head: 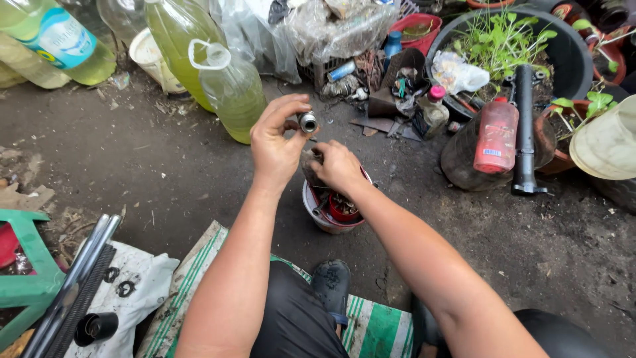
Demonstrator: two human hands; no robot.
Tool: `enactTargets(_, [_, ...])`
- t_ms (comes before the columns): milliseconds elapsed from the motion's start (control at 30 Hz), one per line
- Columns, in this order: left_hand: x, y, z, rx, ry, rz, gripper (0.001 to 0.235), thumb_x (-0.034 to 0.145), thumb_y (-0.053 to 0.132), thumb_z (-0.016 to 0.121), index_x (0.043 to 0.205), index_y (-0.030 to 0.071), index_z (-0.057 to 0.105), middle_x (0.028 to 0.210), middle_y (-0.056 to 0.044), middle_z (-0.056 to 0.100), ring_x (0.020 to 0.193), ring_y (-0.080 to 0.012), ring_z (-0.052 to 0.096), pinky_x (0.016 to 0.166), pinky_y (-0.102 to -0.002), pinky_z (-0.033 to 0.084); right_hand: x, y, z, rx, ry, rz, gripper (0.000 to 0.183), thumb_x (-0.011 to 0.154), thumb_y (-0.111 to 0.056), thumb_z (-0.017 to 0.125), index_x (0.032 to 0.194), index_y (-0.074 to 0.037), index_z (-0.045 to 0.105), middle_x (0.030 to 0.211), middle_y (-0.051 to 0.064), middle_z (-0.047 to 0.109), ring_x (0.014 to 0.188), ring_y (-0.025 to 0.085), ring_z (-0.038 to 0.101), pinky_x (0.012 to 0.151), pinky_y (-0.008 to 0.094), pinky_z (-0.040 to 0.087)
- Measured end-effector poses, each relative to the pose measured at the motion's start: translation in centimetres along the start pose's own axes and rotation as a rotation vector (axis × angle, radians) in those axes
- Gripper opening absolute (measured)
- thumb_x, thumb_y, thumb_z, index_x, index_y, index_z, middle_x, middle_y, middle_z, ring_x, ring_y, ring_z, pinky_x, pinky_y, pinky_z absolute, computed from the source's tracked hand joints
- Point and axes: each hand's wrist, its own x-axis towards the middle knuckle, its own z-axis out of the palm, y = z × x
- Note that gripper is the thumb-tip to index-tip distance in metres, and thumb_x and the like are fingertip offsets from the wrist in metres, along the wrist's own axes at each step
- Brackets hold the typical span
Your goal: The person pours liquid from a red bottle onto a small metal part, then uses a screwdriver to scrape the inside. They wipe the part with a dirty cloth and use a blue brush to scrub it further before placing it in a red bucket.
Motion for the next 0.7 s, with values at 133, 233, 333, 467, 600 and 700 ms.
enactTargets(133, [-0.2, 0.8, 0.4, -0.024, 0.011, 0.028, 0.035, 0.083, -0.004, 0.099, 0.109, 0.013, 0.082, 0.124, -0.004, 0.078, 0.105, -0.0159, 0.078, 0.076, -0.024, 0.065, 0.6, 0.0, 2.8, -0.049, -0.021, 0.006, 0.051, 0.098, -0.040, 0.076, 0.144, -0.020, 0.072, 0.127, 0.015, 0.071, 0.120, 0.044, 0.076, 0.102, 0.059, 0.064])
enactTargets(233, [-0.1, 1.8, 0.4, -0.008, 0.017, 0.049, 0.036, 0.082, -0.007, 0.097, 0.108, 0.013, 0.083, 0.119, -0.004, 0.079, 0.100, -0.0162, 0.077, 0.073, -0.024, 0.063, 0.3, -1.1, 3.3, -0.094, -0.003, 0.074, 0.043, 0.097, -0.035, 0.075, 0.138, -0.022, 0.072, 0.125, 0.014, 0.068, 0.110, 0.047, 0.078, 0.098, 0.060, 0.065])
enactTargets(333, [-0.5, 1.8, 0.2, 0.035, 0.005, 0.031, 0.041, 0.074, 0.001, 0.103, 0.107, 0.015, 0.083, 0.111, -0.002, 0.079, 0.096, -0.0148, 0.077, 0.067, -0.023, 0.061, -0.3, -1.5, 2.9, 0.026, 0.041, 0.100, 0.028, 0.099, -0.033, 0.069, 0.121, -0.019, 0.078, 0.122, 0.014, 0.067, 0.110, 0.051, 0.077, 0.095, 0.061, 0.066])
enactTargets(467, [-0.5, 0.8, -0.6, 0.070, 0.002, -0.026, 0.042, 0.075, 0.008, 0.106, 0.109, 0.016, 0.083, 0.109, 0.001, 0.080, 0.094, -0.0125, 0.076, 0.065, -0.020, 0.058, 0.4, 0.3, 2.2, -0.038, 0.055, 0.052, 0.024, 0.095, -0.029, 0.072, 0.114, -0.017, 0.080, 0.117, 0.014, 0.072, 0.111, 0.046, 0.078, 0.094, 0.059, 0.067])
enactTargets(600, [-0.5, 1.0, -1.7, 0.169, -0.033, -0.062, 0.043, 0.072, 0.003, 0.104, 0.109, 0.013, 0.084, 0.109, -0.003, 0.081, 0.095, -0.0183, 0.078, 0.065, -0.024, 0.062, 1.2, 4.0, 0.1, -0.169, 0.038, 0.072, 0.026, 0.093, -0.028, 0.072, 0.111, -0.012, 0.081, 0.107, 0.016, 0.079, 0.107, 0.042, 0.081, 0.090, 0.055, 0.068])
enactTargets(700, [-0.8, -0.2, -2.4, 0.232, -0.085, -0.113, 0.042, 0.073, -0.001, 0.099, 0.108, 0.017, 0.084, 0.109, 0.000, 0.080, 0.100, -0.0181, 0.079, 0.067, -0.024, 0.064, -3.3, 4.2, -5.4, -0.254, -0.143, 0.082, 0.038, 0.090, -0.036, 0.075, 0.118, -0.010, 0.083, 0.114, 0.022, 0.083, 0.114, 0.045, 0.080, 0.094, 0.060, 0.065])
